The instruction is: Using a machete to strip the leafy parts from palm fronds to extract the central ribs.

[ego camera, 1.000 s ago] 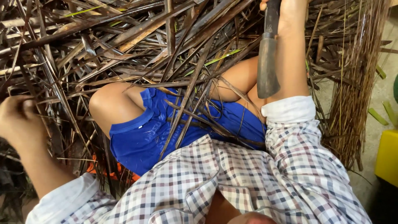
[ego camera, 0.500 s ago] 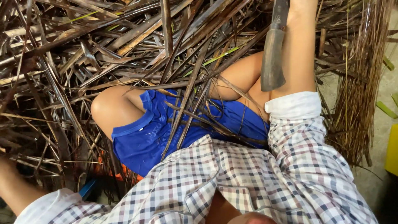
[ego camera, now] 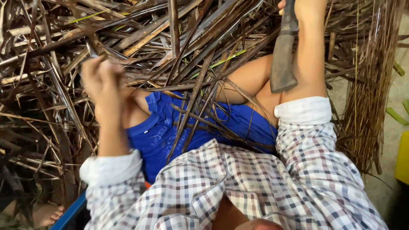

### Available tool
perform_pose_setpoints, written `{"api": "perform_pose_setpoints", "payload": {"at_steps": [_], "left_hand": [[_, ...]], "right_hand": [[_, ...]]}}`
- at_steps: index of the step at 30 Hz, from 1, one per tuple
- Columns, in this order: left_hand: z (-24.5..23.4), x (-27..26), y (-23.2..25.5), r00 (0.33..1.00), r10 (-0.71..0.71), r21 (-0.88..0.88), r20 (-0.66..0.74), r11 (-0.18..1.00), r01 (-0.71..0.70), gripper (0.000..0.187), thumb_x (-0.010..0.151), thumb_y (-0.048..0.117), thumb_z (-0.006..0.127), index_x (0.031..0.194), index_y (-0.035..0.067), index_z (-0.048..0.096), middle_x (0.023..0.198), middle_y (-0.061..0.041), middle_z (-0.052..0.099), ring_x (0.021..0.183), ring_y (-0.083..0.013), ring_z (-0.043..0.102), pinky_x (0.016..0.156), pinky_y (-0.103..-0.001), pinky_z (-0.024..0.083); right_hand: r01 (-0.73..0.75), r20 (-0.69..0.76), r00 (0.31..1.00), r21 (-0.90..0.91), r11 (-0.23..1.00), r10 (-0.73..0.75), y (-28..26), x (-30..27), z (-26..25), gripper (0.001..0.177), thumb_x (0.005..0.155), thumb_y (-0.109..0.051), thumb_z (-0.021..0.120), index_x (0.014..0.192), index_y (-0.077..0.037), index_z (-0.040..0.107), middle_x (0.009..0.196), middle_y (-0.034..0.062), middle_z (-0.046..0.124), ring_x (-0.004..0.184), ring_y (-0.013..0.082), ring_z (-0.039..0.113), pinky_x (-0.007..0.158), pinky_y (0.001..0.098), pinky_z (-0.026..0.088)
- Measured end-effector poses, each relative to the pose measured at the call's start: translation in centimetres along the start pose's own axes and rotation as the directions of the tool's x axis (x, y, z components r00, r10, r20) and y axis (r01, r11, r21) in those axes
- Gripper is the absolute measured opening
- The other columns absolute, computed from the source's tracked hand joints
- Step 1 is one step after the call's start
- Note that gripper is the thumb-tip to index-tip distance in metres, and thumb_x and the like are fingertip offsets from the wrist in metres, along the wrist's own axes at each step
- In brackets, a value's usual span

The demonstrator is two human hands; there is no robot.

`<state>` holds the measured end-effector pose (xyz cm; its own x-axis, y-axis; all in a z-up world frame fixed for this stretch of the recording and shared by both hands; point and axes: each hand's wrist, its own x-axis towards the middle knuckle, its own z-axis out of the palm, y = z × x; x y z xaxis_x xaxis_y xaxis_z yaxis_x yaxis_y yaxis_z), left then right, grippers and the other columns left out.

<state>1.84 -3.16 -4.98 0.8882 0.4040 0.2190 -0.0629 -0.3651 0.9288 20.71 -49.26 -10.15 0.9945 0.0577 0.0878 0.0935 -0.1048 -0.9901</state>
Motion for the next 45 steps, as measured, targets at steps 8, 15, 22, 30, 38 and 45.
{"api": "perform_pose_setpoints", "payload": {"at_steps": [8, 15, 22, 30, 38, 45], "left_hand": [[18.3, 0.4, 2.4, 0.896, -0.053, -0.547, 0.440, 0.776, 0.314, 0.029, 0.109, 0.032, 0.049, 0.126, 0.008, 0.051, 0.150, -0.026, 0.048, 0.086, -0.0261, 0.078, 0.064, -0.027, 0.072], [21.4, 2.8, -7.3, 0.842, -0.460, -0.433, 0.284, 0.722, 0.540, 0.043, 0.101, 0.032, 0.038, 0.119, -0.003, 0.055, 0.156, -0.023, 0.046, 0.139, -0.0313, 0.055, 0.093, -0.026, 0.065], [19.4, 4.1, -7.4, 0.824, -0.536, -0.683, 0.186, 0.532, 0.500, 0.022, 0.103, 0.023, 0.048, 0.114, 0.004, 0.049, 0.122, -0.018, 0.060, 0.105, -0.0324, 0.078, 0.095, -0.042, 0.068], [19.1, 2.0, -3.4, 0.956, -0.191, -0.475, 0.220, 0.835, 0.277, 0.031, 0.107, 0.037, 0.049, 0.120, 0.009, 0.047, 0.138, -0.008, 0.063, 0.055, -0.0121, 0.058, 0.052, -0.026, 0.055], [17.2, 1.5, -0.3, 0.991, -0.001, -0.380, 0.136, 0.923, 0.053, 0.020, 0.105, 0.029, 0.055, 0.112, 0.011, 0.058, 0.095, -0.003, 0.070, 0.092, -0.0149, 0.069, 0.086, -0.031, 0.055], [18.5, 0.3, -2.0, 0.981, 0.043, -0.297, 0.189, 0.955, 0.016, 0.042, 0.088, -0.006, 0.066, 0.129, 0.002, 0.056, 0.117, -0.018, 0.070, 0.111, -0.0305, 0.069, 0.095, -0.038, 0.056]], "right_hand": [[0.059, 0.051, 0.997, -0.113, 0.992, -0.054, -4.8, -2.0, 5.5, 0.033, 0.120, -0.030, 0.052, 0.145, -0.009, 0.047, 0.082, 0.0107, 0.061, 0.063, 0.0171, 0.070, 0.054, 0.0299, 0.063], [0.185, 0.207, 0.957, 0.099, 0.978, -0.202, -7.1, -4.1, 7.5, 0.025, 0.122, -0.021, 0.042, 0.140, -0.013, 0.026, 0.121, 0.0257, 0.065, 0.063, 0.0257, 0.064, 0.054, 0.0349, 0.058], [0.037, -0.286, 0.952, 0.471, 0.881, 0.112, -1.8, -0.7, 1.1, 0.021, 0.111, 0.000, 0.063, 0.124, -0.012, 0.050, 0.087, 0.0178, 0.056, 0.063, 0.0285, 0.063, 0.049, 0.0411, 0.052], [-0.370, 0.006, 0.921, 0.322, 0.871, 0.389, -4.3, -1.2, 3.3, 0.016, 0.113, -0.010, 0.056, 0.129, -0.015, 0.058, 0.115, 0.0092, 0.074, 0.063, 0.0068, 0.063, 0.052, 0.0190, 0.055], [-0.381, 0.429, 0.889, 0.503, 0.775, 0.159, -10.3, -7.4, 12.9, 0.088, 0.103, -0.023, 0.069, 0.168, -0.024, 0.008, 0.105, 0.0279, 0.073, 0.052, 0.0235, 0.069, 0.039, 0.0308, 0.055], [-0.574, 0.650, 0.737, 0.456, 0.680, 0.187, -10.0, -8.8, 14.4, 0.102, 0.101, -0.020, 0.069, 0.168, -0.035, -0.006, 0.104, 0.0290, 0.072, 0.048, 0.0249, 0.065, 0.043, 0.0334, 0.059]]}}
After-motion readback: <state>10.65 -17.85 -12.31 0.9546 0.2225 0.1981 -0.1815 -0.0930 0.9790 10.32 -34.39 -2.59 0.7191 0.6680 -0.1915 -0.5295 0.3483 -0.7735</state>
